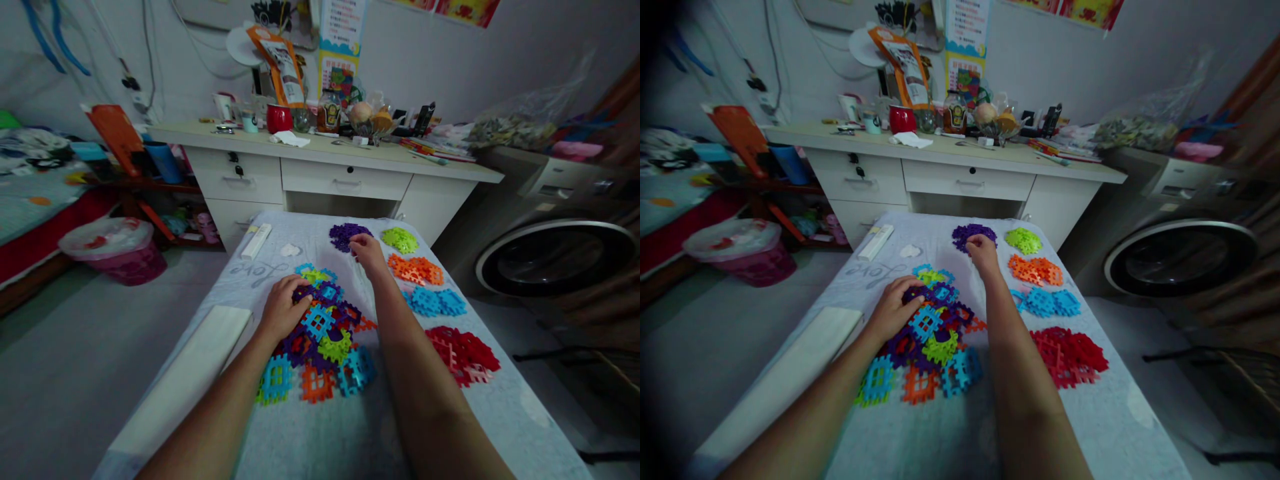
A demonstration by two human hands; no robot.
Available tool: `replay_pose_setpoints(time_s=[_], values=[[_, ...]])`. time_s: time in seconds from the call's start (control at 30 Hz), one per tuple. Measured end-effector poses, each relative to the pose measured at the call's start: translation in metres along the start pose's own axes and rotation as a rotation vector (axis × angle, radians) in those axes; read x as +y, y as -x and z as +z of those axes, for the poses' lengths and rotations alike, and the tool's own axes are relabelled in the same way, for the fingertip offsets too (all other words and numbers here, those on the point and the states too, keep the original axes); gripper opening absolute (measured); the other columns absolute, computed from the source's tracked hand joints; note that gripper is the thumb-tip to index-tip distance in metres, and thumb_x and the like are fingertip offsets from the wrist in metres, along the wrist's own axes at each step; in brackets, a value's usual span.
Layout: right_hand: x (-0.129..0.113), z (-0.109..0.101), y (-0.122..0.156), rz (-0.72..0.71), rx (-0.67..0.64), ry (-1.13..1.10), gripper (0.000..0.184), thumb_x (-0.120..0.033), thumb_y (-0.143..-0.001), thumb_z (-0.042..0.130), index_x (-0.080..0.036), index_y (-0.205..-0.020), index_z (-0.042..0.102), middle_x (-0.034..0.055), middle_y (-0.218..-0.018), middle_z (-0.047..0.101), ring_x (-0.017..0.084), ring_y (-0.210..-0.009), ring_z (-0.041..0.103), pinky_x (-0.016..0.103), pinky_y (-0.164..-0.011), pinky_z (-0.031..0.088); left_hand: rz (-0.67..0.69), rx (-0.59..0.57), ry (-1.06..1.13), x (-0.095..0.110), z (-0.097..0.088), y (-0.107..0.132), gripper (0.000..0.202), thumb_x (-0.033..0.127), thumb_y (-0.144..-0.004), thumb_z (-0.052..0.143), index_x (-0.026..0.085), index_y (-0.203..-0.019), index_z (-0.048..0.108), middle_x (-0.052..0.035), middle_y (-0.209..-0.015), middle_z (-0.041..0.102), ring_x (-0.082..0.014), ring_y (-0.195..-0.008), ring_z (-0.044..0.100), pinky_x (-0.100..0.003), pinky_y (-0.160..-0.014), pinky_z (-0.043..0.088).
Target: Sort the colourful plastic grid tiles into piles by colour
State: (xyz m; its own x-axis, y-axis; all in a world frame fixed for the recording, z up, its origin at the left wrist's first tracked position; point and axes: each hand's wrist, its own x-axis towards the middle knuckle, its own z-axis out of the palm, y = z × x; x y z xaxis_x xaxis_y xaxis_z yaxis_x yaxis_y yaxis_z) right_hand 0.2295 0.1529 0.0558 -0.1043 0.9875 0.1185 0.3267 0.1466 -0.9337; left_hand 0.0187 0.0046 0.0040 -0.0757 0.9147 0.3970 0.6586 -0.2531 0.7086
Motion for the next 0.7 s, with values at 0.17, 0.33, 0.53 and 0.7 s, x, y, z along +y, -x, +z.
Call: replay_pose_setpoints(time_s=[0.17,0.33,0.53,0.7], values=[[-0.02,0.008,0.028,-0.032,-0.616,0.409,0.015,-0.026,-0.074,0.067,-0.015,-0.085,0.068,-0.0011,-0.069,0.063,0.009,-0.058,0.054,0.019,-0.053,0.037,-0.024,0.016,-0.011,-0.002,0.001,0.0,0.026,0.028,-0.078,0.063,0.022,-0.103,0.067,-0.0074,-0.118,0.061,-0.0265,-0.115,0.055,-0.046,-0.104,0.041],[-0.033,0.016,0.037,-0.059,-0.75,0.694,0.021,-0.025,-0.072,0.073,-0.015,-0.09,0.072,-0.0013,-0.073,0.066,0.01,-0.065,0.054,0.02,-0.057,0.036,-0.027,0.066,0.02,-0.002,0.001,0.0,0.025,0.025,-0.078,0.06,0.021,-0.103,0.065,-0.0067,-0.114,0.063,-0.0249,-0.112,0.056,-0.044,-0.103,0.042],[-0.03,0.011,0.037,-0.037,-0.717,0.611,0.012,-0.016,-0.072,0.068,-0.016,-0.084,0.067,-0.0045,-0.065,0.059,0.009,-0.06,0.051,0.02,-0.056,0.037,-0.054,0.051,0.049,-0.002,0.001,0.0,0.025,0.022,-0.08,0.056,0.02,-0.103,0.064,-0.0069,-0.112,0.064,-0.0242,-0.11,0.057,-0.044,-0.102,0.042],[-0.019,0.005,0.034,0.028,-0.624,0.32,0.01,-0.021,-0.072,0.068,-0.017,-0.076,0.059,-0.0065,-0.058,0.054,0.009,-0.052,0.05,0.02,-0.049,0.035,-0.08,0.05,0.065,0.001,0.0,0.0,0.025,0.024,-0.08,0.057,0.021,-0.104,0.063,-0.0063,-0.111,0.065,-0.0243,-0.109,0.058,-0.043,-0.101,0.044]])
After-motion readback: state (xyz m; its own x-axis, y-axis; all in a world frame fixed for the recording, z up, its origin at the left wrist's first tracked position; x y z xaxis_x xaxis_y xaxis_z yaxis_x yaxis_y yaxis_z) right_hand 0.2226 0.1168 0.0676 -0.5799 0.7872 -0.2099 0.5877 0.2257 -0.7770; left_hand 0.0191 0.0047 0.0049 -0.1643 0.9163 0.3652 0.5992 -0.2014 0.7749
